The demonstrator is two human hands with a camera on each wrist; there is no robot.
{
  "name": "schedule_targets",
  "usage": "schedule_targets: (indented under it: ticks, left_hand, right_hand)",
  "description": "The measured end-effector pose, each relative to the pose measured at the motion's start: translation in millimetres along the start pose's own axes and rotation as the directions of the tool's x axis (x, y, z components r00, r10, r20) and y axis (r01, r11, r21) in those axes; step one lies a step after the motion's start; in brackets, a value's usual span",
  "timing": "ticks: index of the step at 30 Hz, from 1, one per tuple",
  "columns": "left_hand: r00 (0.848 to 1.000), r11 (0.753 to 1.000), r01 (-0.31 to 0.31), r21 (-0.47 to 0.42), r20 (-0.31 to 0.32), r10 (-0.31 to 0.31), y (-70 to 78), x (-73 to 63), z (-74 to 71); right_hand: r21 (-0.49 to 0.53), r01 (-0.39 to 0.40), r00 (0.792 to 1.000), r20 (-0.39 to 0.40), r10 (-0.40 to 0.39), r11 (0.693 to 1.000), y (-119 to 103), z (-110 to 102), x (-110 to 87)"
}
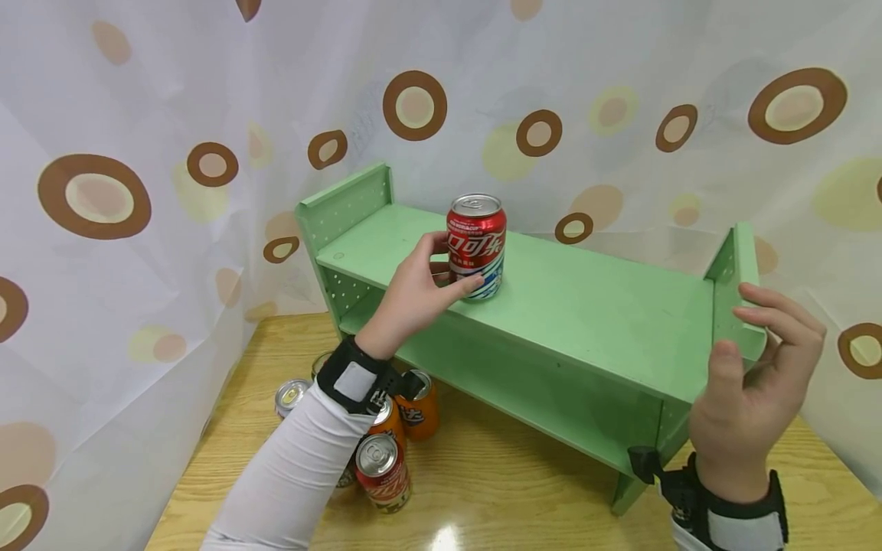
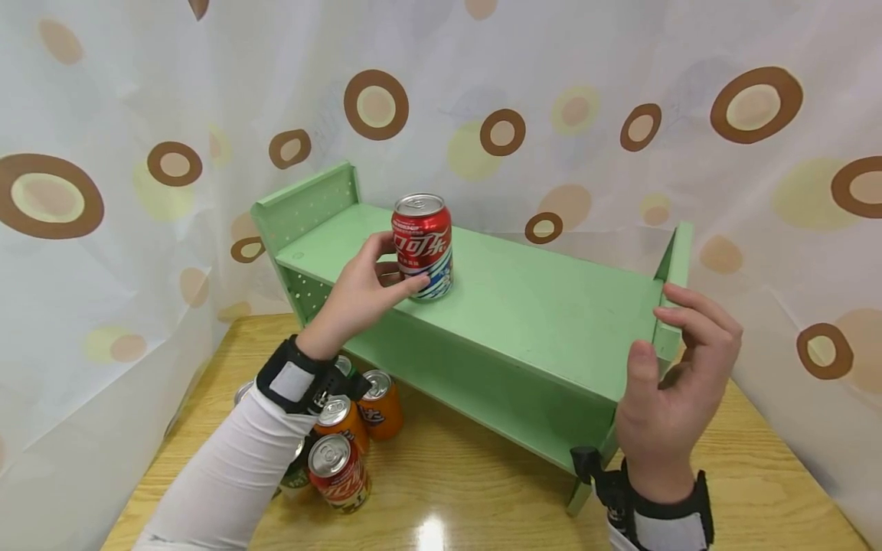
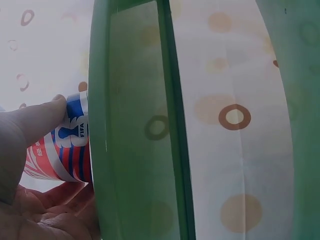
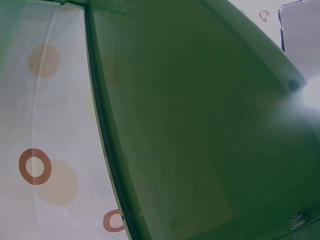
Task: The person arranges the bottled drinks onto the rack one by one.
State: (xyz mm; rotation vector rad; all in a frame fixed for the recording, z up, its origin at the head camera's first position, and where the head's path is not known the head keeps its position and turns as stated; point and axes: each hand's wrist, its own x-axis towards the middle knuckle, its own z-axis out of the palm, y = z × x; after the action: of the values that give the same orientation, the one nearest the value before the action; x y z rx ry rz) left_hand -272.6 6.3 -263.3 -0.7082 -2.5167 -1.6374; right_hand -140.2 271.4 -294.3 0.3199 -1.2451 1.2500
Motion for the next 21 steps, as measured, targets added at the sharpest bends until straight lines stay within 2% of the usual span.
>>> schedule_targets:
  ticks: [10, 21]
  left_hand:
    - [0.999, 0.999, -0.022, -0.038, 0.023, 0.023, 0.8, 1.4, 7.2]
    - [0.997, 0.999, -0.044, -0.025, 0.057, 0.045, 5.9, 1.3, 18.7]
  right_hand:
    - [0.0, 0.006, 1.0, -0.006, -0.006, 1.0, 0, 1, -0.1]
    - [-0.002, -0.002, 1.0, 0.001, 0.002, 1.0, 0, 0, 0.3]
